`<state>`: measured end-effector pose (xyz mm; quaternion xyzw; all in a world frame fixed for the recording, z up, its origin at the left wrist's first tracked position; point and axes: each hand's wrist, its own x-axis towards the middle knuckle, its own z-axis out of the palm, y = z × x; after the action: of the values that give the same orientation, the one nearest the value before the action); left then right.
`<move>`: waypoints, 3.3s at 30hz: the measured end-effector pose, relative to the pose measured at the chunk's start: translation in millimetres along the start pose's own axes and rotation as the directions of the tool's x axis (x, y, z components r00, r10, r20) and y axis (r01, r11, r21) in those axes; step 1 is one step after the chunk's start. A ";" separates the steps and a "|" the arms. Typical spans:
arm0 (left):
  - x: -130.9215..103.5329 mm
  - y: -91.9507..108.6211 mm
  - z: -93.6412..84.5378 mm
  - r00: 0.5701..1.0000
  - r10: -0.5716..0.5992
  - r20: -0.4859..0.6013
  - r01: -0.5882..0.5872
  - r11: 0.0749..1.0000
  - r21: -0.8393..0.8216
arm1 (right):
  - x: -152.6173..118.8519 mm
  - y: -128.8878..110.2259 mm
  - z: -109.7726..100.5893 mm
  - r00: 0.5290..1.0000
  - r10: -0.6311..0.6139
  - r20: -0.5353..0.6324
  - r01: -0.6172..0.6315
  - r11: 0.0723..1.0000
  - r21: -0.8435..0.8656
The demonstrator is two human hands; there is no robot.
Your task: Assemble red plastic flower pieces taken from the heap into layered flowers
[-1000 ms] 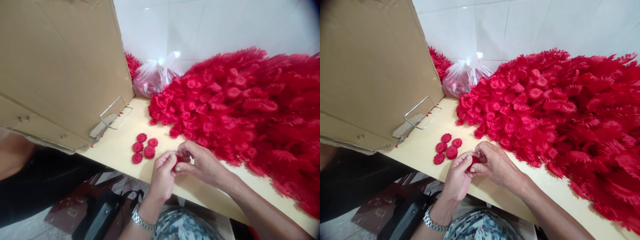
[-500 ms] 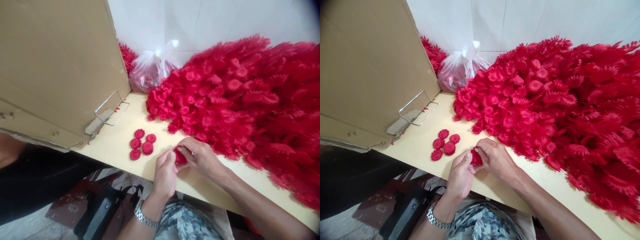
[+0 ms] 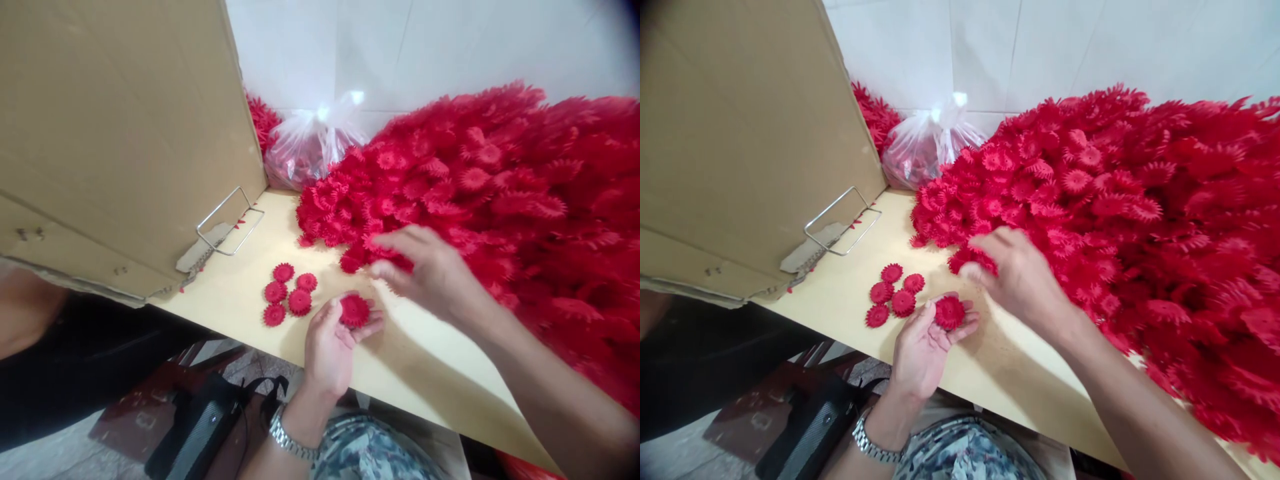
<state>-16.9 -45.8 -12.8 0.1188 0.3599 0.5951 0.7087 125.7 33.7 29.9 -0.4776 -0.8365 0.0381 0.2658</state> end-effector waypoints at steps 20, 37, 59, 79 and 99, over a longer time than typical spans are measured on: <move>-2.4 -2.3 -5.2 0.965 0.254 -0.068 -0.247 0.965 0.088 | -4.2 -6.1 24.1 0.982 0.071 -0.173 -0.075 0.997 -0.020; -4.4 -7.2 -6.4 0.991 0.135 0.020 -0.136 0.988 0.072 | -31.6 -33.2 30.3 0.977 0.049 0.209 -0.154 0.840 0.520; -6.0 4.4 -7.9 0.984 0.173 -0.044 -0.169 0.981 0.099 | -27.8 -32.3 29.6 0.918 0.168 0.360 -0.397 0.418 0.817; -0.7 14.6 -6.0 0.999 -0.026 0.025 0.025 0.999 0.029 | -34.6 -28.8 27.3 0.788 0.225 0.574 -0.576 -0.061 0.815; -6.3 14.2 -11.5 0.993 0.109 -0.035 -0.098 0.969 0.226 | -40.6 -29.7 31.4 0.854 0.340 0.394 -0.511 0.404 0.759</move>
<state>-35.4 -51.0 -10.2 0.2025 0.4348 0.5896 0.6499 103.8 -9.7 -4.1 -0.4799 -0.5803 0.5455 0.3681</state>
